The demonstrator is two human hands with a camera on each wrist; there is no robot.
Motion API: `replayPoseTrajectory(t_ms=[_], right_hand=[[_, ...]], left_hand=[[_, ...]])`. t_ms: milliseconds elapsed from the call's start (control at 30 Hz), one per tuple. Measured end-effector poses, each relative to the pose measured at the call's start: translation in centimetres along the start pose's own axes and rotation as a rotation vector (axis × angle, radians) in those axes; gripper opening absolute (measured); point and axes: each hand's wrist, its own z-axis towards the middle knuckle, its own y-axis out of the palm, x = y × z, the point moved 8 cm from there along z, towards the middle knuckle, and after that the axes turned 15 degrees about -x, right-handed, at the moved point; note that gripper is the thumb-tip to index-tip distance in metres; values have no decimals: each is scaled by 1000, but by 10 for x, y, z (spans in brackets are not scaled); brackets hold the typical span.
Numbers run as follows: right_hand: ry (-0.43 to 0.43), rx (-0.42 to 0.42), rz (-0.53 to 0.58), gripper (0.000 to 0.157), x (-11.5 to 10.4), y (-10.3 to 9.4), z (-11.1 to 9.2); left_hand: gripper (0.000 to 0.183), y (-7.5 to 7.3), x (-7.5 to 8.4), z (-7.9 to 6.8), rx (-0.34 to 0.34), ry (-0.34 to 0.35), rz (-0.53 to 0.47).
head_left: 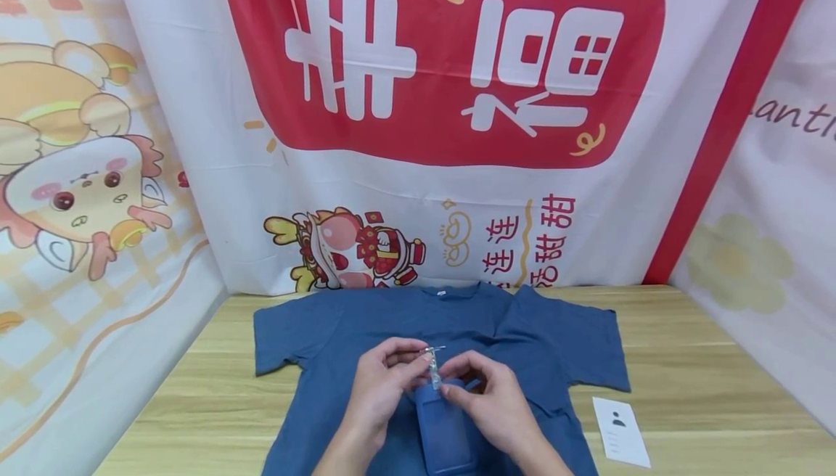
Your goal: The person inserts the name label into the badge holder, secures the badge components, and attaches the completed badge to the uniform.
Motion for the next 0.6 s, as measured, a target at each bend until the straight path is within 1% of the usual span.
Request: replayPoseTrajectory(t_ms=[167,267,400,600], right_hand=[[3,29,11,14,-3,-3,-2],[1,48,20,13,-7,-5,-4],[-14,60,29,14,-12,-8,-7],[-35,51,27,21,-16,-8,-8]], left_hand=[[24,6,8,0,-21,34,24],[23,8,12,-1,-15,45,17],[23,9,17,-2,4,39,4],[22,9,20,-3,21,22,-5]])
